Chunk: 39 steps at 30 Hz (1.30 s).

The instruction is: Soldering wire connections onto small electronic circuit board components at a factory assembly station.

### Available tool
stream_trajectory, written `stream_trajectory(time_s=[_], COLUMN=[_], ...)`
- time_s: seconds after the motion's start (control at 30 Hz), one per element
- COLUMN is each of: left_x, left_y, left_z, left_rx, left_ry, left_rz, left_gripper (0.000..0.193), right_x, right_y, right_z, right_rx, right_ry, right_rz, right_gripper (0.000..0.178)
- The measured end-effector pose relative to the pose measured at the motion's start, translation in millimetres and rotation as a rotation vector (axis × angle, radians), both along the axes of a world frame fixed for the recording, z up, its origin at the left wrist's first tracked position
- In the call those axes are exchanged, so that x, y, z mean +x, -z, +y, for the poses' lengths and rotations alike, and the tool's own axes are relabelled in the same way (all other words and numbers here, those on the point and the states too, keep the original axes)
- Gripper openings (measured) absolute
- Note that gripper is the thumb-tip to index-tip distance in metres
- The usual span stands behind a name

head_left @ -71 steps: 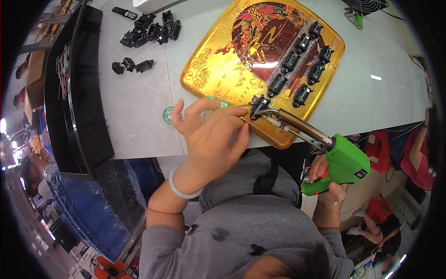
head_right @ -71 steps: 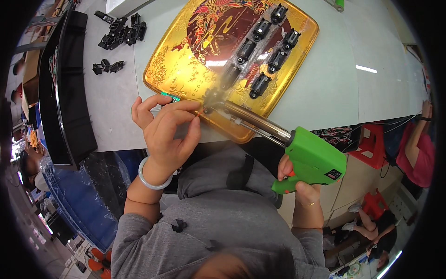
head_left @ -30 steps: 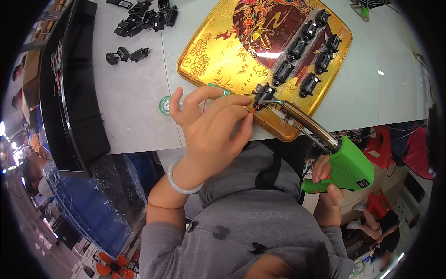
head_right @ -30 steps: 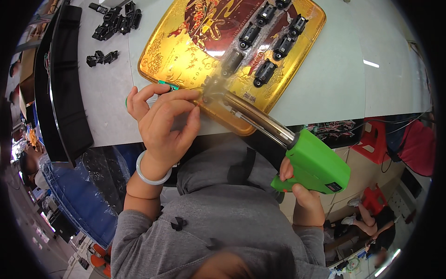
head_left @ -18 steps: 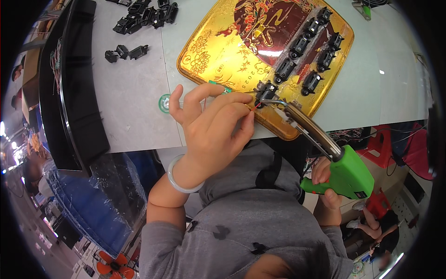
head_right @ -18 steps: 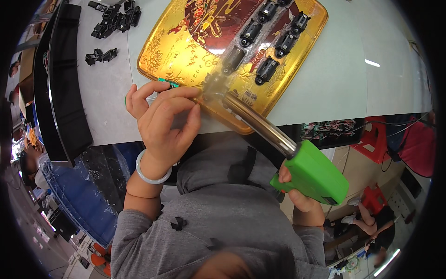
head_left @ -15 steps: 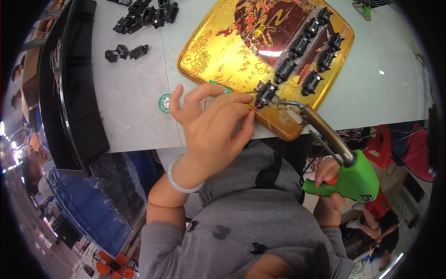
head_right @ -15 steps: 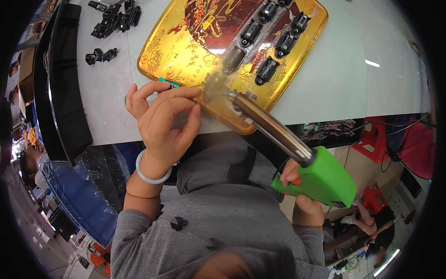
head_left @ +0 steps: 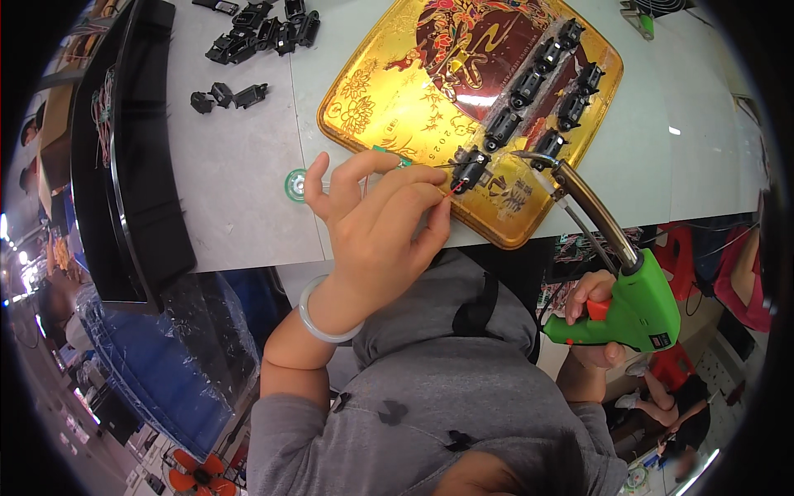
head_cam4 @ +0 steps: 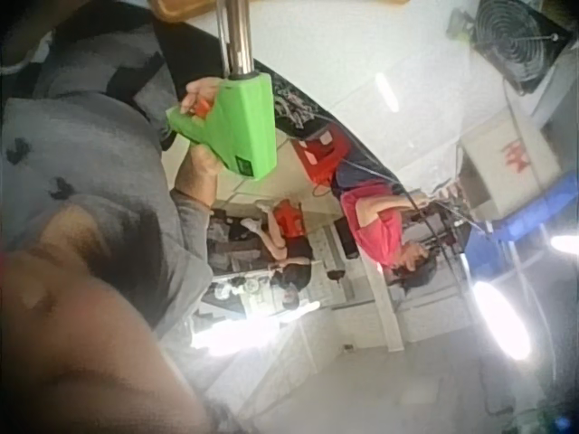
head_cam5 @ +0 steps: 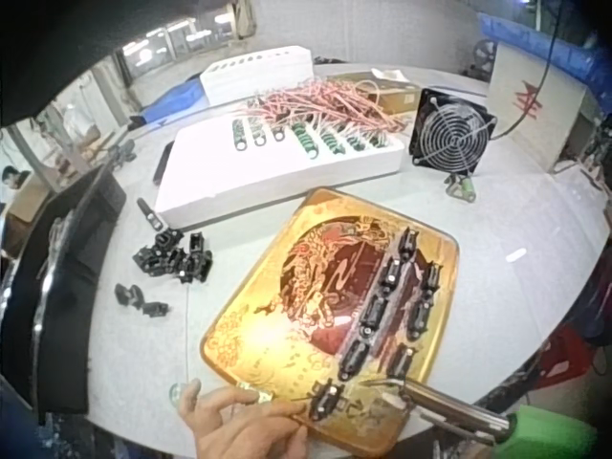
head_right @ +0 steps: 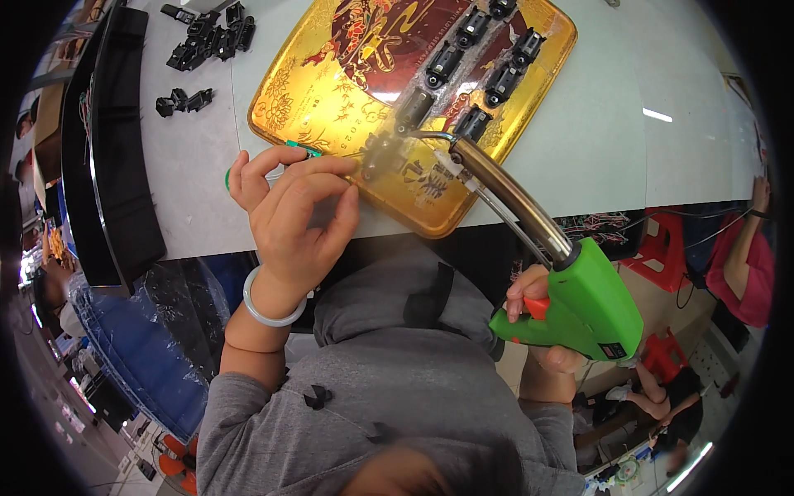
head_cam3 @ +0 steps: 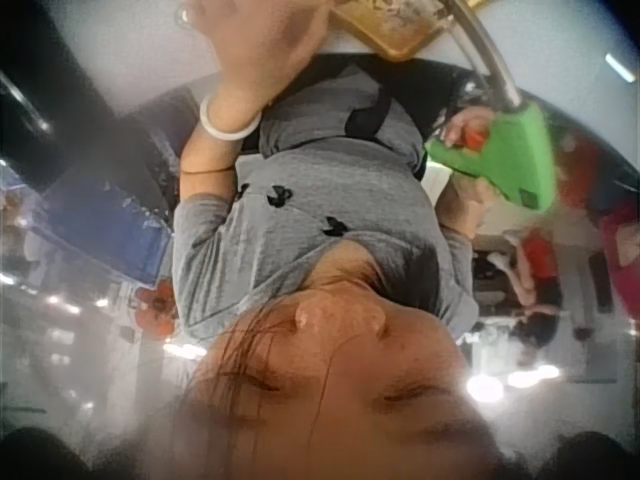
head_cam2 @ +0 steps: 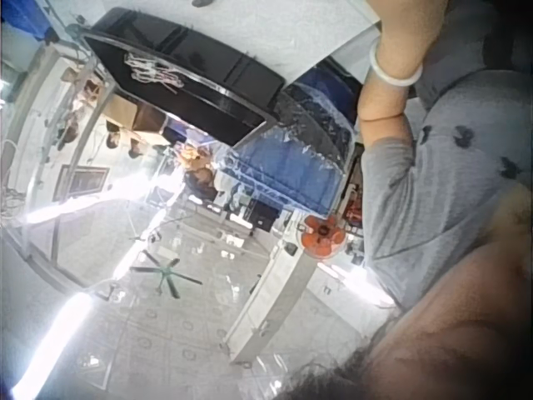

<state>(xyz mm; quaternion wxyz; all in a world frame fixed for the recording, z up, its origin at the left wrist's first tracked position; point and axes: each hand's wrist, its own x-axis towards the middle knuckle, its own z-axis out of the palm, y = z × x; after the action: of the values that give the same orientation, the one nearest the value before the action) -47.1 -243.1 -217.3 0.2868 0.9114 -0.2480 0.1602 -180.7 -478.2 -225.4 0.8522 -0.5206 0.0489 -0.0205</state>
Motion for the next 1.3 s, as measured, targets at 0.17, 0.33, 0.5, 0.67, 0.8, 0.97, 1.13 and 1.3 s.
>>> stream_trajectory(time_s=[0.17,0.33,0.5,0.67,0.8,0.97,1.13,1.3], left_x=[0,1,2,12,10,-1,7,14], left_y=[1,4,-2,-19,-22,-20,-24,-50], left_z=[0,3,11,20,17,10,-1,24], left_rx=[0.002,-0.007,-0.304,0.201,-0.025,-0.577,-1.050,-1.495], left_ry=[-0.007,0.038,-0.045,-0.292,-0.130,0.076,0.104,0.212], left_rz=[-0.009,-0.033,-0.043,0.054,0.137,0.238,0.386,0.551], left_gripper=[0.013,0.019,0.030,0.030,0.013,0.009,0.010,0.009], right_x=[2,5,14,52,89,99,97,95], right_y=[1,1,3,5,10,15,11,8], right_z=[0,1,-7,-12,-4,10,8,10], right_rx=[0.025,0.036,0.037,0.142,0.404,0.508,0.521,0.538], right_ry=[0.027,0.069,0.076,0.093,-0.069,-0.148,-0.167,-0.168], right_rz=[-0.026,-0.017,-0.068,-0.231,-0.283,-0.271,-0.294,-0.263], right_gripper=[0.064,0.063,0.064,0.064,0.062,0.057,0.054,0.055])
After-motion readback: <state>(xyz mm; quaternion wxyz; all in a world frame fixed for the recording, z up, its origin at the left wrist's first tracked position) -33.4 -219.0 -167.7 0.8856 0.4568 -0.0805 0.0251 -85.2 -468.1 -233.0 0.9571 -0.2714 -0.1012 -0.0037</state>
